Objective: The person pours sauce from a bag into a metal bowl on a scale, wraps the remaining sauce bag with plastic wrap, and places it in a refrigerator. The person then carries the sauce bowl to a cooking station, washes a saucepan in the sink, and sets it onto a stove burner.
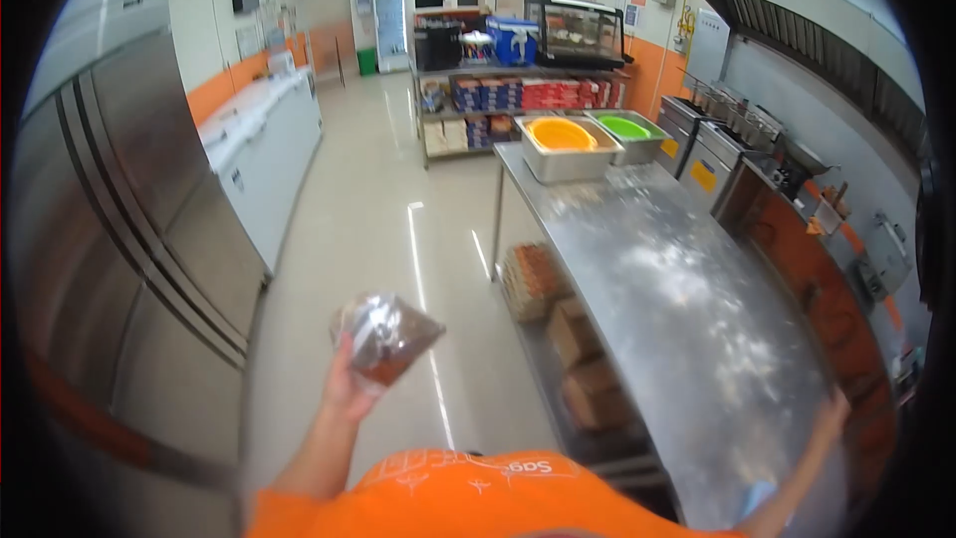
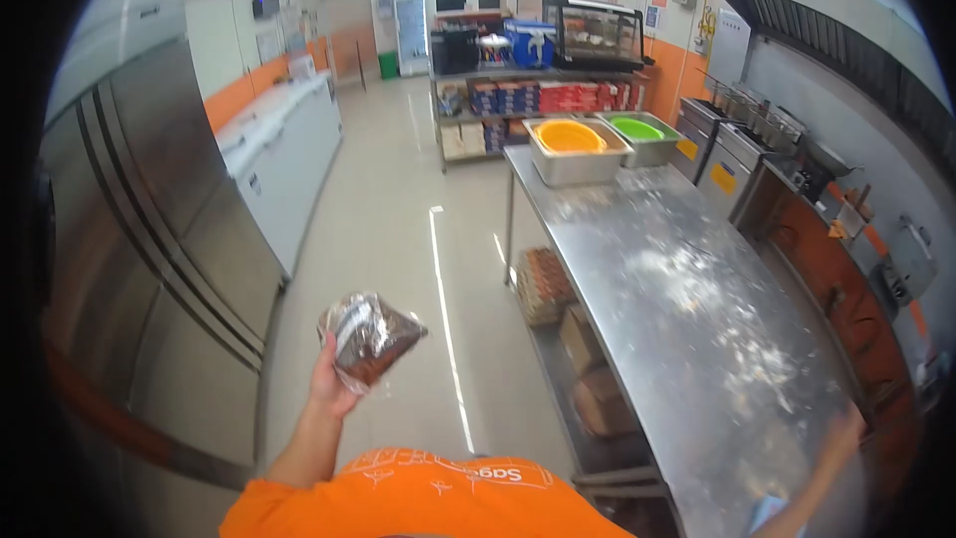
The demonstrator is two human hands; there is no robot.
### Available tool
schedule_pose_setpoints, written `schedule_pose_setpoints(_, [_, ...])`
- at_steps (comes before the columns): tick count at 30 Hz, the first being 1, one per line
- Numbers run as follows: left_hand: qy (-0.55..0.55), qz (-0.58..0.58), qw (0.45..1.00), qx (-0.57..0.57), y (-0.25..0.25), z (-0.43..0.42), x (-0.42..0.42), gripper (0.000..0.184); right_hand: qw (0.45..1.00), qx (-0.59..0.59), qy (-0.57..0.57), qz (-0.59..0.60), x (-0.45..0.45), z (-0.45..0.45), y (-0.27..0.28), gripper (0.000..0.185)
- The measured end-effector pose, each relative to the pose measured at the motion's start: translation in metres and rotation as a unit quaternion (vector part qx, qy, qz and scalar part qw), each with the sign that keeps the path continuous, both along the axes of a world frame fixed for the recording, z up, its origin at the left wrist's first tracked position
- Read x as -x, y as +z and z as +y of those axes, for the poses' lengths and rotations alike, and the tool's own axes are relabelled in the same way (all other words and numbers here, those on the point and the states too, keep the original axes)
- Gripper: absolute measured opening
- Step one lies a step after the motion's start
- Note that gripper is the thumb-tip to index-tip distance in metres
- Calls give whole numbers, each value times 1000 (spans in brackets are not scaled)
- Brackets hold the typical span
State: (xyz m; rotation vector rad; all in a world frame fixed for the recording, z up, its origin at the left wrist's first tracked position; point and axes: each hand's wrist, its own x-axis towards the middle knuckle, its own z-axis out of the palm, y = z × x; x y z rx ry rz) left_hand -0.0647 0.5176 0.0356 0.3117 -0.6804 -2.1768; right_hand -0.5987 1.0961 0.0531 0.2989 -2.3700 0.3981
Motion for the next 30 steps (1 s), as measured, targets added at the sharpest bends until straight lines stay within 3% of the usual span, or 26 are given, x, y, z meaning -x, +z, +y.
schedule_pose_setpoints(2, [55, -47, 997, 29, 2, -39, -2, 58, 935, 55, 247, -249, -69, -246, -4, 32])
schedule_pose_setpoints(3, [111, -75, 990, 32, 0, -55, -7, 57, 867, 60, 345, -353, -109, -357, -14, 32])
schedule_pose_setpoints(4, [127, -72, 989, 28, -3, -72, -15, 57, 803, -50, 443, -395, -168, -450, -4, 33])
schedule_pose_setpoints(6, [203, -73, 976, 37, -11, -104, -26, 56, 513, -34, 642, -569, -242, -594, -67, 47])
schedule_pose_setpoints(7, [246, -48, 967, 36, -10, -116, -32, 56, 373, -28, 731, -571, -287, -657, -110, 58])
schedule_pose_setpoints(8, [294, -80, 952, 39, -7, -124, -41, 54, 256, 34, 751, -608, -344, -697, -95, 59])
schedule_pose_setpoints(10, [376, -116, 919, 39, -13, -150, -70, 51, 108, 71, 684, -718, -428, -763, -88, 59])
schedule_pose_setpoints(11, [377, -131, 915, 49, -22, -166, -90, 50, 82, 50, 688, -719, -452, -791, -84, 59])
schedule_pose_setpoints(13, [366, -161, 915, 52, -35, -198, -134, 50, -53, 70, 511, -855, -507, -843, -82, 58])
schedule_pose_setpoints(14, [375, -176, 909, 47, -37, -214, -154, 50, -69, 66, 502, -859, -526, -865, -90, 58])
schedule_pose_setpoints(16, [381, -206, 900, 47, -36, -253, -187, 50, -159, -43, 472, -866, -549, -923, -100, 59])
schedule_pose_setpoints(18, [388, -176, 904, 13, -48, -297, -227, 53, -165, -102, 498, -846, -562, -977, -118, 61])
schedule_pose_setpoints(20, [281, -190, 941, -13, -38, -337, -257, 51, -274, -131, 452, -839, -564, -1027, -118, 63])
schedule_pose_setpoints(23, [173, -339, 925, 2, -21, -408, -278, 55, -246, -167, 509, -808, -587, -1069, -85, 73])
schedule_pose_setpoints(24, [166, -381, 908, 50, -15, -432, -277, 60, -266, -166, 495, -810, -596, -1088, -90, 73])
schedule_pose_setpoints(25, [150, -474, 868, 17, -27, -458, -283, 64, -242, -150, 493, -822, -603, -1107, -98, 76])
schedule_pose_setpoints(26, [91, -560, 821, 59, 2, -478, -287, 66, -215, -138, 488, -835, -612, -1122, -107, 78])
schedule_pose_setpoints(27, [58, -585, 802, 105, 7, -506, -301, 66, -229, -142, 478, -836, -623, -1137, -120, 78])
schedule_pose_setpoints(29, [84, -680, 696, 216, 35, -547, -327, 63, -268, -19, 434, -860, -637, -1180, -139, 80])
schedule_pose_setpoints(30, [213, -728, 603, 247, 44, -573, -353, 61, -277, -37, 435, -856, -645, -1213, -138, 80])
